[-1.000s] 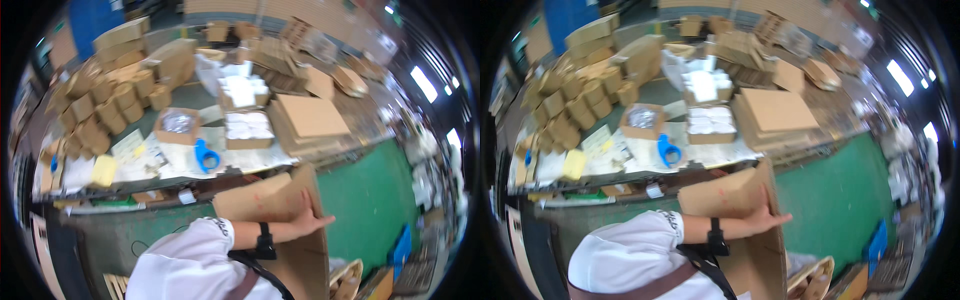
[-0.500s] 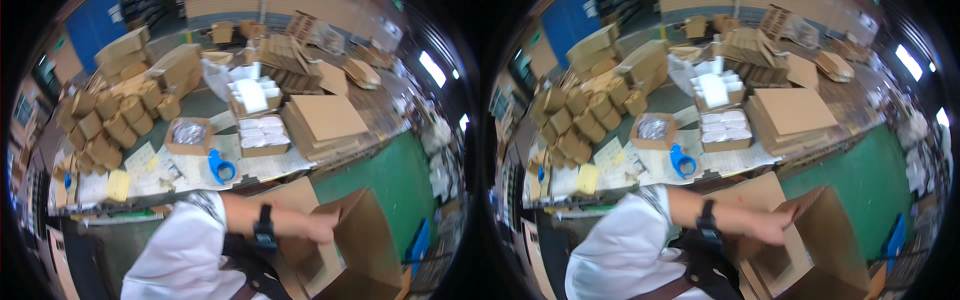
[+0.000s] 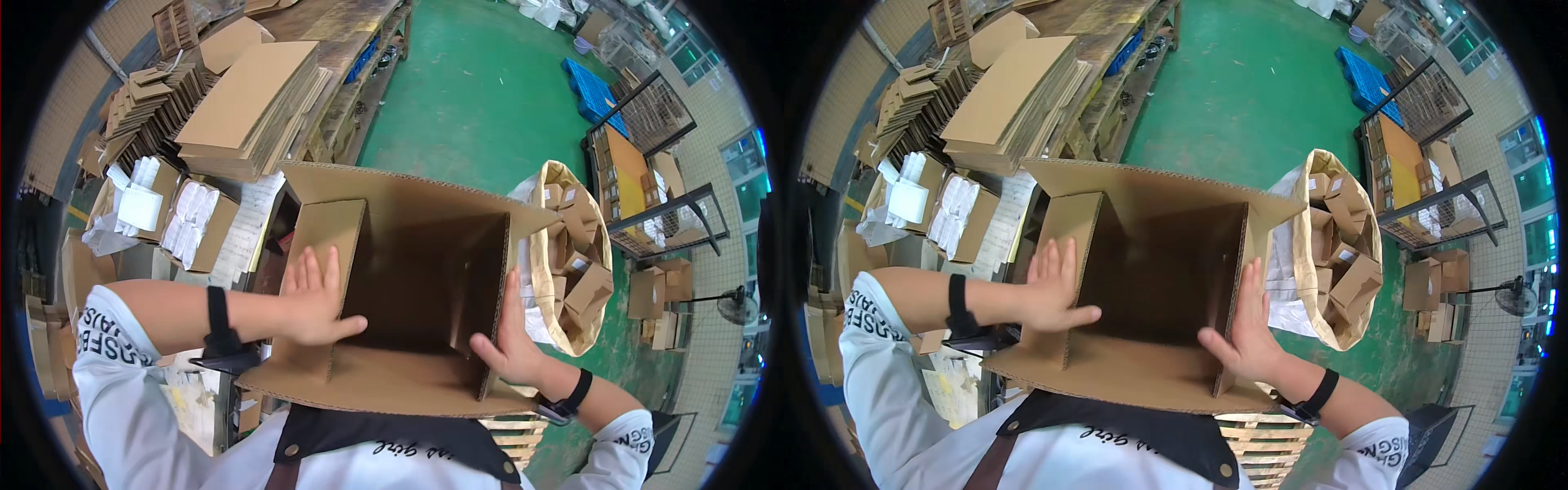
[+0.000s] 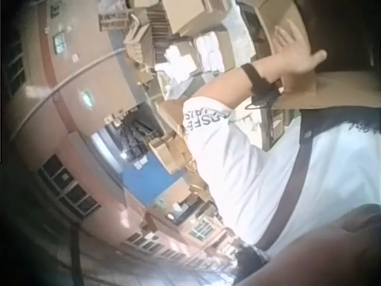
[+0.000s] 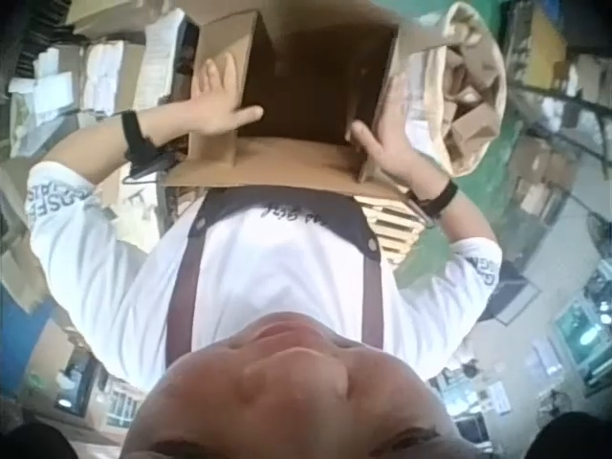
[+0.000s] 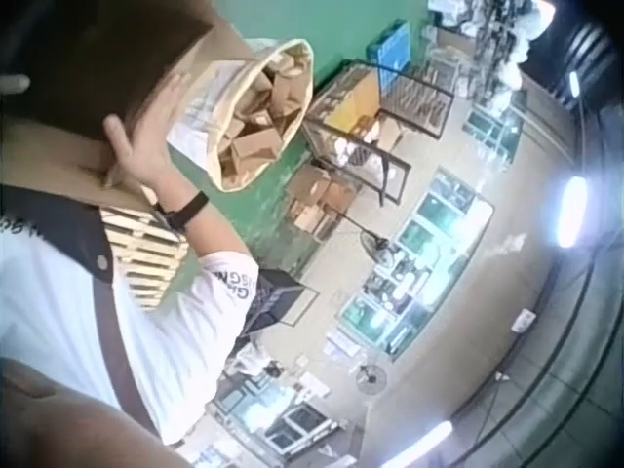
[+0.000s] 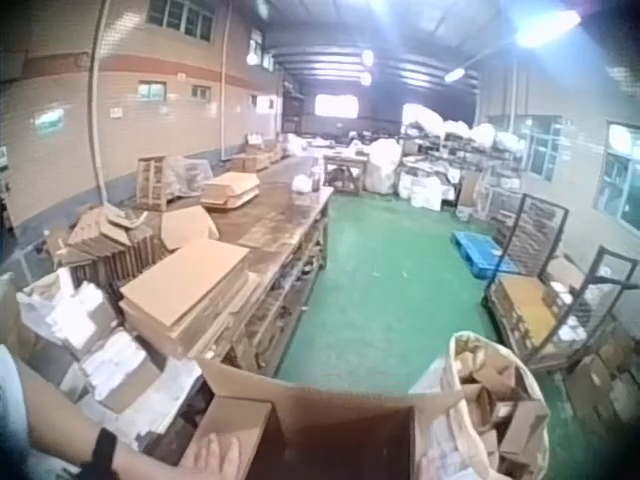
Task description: Packing items into a cardboard box with protective dividers and sealing it with tape.
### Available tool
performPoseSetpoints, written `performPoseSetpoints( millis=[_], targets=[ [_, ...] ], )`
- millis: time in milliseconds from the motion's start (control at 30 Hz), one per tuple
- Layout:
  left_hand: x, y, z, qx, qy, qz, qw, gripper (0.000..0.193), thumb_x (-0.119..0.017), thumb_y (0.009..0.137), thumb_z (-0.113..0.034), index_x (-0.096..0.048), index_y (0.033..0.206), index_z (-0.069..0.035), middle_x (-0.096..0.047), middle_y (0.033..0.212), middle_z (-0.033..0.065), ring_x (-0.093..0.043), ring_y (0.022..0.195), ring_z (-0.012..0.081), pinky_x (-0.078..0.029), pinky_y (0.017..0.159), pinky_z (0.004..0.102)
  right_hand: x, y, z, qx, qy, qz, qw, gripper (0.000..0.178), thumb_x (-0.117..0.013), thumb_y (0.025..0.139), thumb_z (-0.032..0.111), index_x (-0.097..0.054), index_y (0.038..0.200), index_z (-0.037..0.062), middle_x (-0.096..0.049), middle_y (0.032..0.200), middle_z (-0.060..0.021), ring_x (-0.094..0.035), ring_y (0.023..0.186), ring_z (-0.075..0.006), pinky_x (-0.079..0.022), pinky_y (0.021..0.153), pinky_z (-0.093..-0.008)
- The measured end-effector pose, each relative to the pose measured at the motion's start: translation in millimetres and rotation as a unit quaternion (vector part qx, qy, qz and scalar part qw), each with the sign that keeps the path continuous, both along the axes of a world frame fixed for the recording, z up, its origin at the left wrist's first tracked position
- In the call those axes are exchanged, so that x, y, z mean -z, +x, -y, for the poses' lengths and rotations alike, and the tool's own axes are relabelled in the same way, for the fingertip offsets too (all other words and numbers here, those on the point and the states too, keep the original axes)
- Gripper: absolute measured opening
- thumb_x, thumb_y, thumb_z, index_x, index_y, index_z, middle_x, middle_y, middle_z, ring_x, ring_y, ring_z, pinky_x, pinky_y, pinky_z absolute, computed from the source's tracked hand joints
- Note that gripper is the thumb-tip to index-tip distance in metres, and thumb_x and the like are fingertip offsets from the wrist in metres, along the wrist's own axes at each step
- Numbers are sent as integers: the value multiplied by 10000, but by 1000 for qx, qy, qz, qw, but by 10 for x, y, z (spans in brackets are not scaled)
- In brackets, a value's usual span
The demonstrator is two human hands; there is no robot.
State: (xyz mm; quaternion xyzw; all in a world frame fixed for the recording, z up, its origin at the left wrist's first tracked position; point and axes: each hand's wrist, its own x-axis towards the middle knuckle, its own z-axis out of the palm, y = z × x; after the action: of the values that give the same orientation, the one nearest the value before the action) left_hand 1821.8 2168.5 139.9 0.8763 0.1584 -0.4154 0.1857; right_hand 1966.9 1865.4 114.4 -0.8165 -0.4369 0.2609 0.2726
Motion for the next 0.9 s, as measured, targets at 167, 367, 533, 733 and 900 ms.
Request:
performPoseSetpoints(
  millis=[167,367,533,733,900],
  targets=[
    [647,-224,-237,316,-19,313,896,965,-432,873,-649,-137,1449,66,-93,1502,320,-55,1424,431,-39,1132,569,352,10,36,-135,-11,165,977,1122,-462,791,747,-11,1495,-3,2,1526,-315,27,1428,-457,-38,1073,-672],
    [946,-351,-178,396,23,301,867,804,-413,880,-631,-360,1423,-41,-257,1521,170,-207,1425,302,-105,1138,558,344,52,-30,-260,-145,184,937,964,-639,747,600,-283,1453,47,-185,1539,-173,-153,1415,-411,-125,1056,-703],
    [952,-546,-143,393,18,253,884,803,-430,882,-607,-330,1442,-41,-220,1540,164,-182,1437,270,-99,1139,541,327,-54,265,-215,-201,216,931,868,-694,724,530,-345,1446,197,-256,1523,-133,-188,1423,-343,-169,1051,-699],
    [933,-643,-160,373,-83,161,910,694,-355,961,-527,-296,1460,-49,-141,1569,141,-108,1458,274,-83,1143,550,-621,724,-749,-120,3,408,905,716,-714,744,435,-463,1357,164,-383,1445,-124,-355,1336,-340,-297,1028,-617],
    [-29,-731,-67,244,-153,-68,955,681,-287,981,-545,-339,1434,-40,-221,1538,163,-186,1435,297,-177,1126,548,-558,1230,-1318,-133,-270,202,932,454,-705,798,288,-598,1178,65,-658,965,-221,-620,907,-410,-516,794,-434]
  ],
)
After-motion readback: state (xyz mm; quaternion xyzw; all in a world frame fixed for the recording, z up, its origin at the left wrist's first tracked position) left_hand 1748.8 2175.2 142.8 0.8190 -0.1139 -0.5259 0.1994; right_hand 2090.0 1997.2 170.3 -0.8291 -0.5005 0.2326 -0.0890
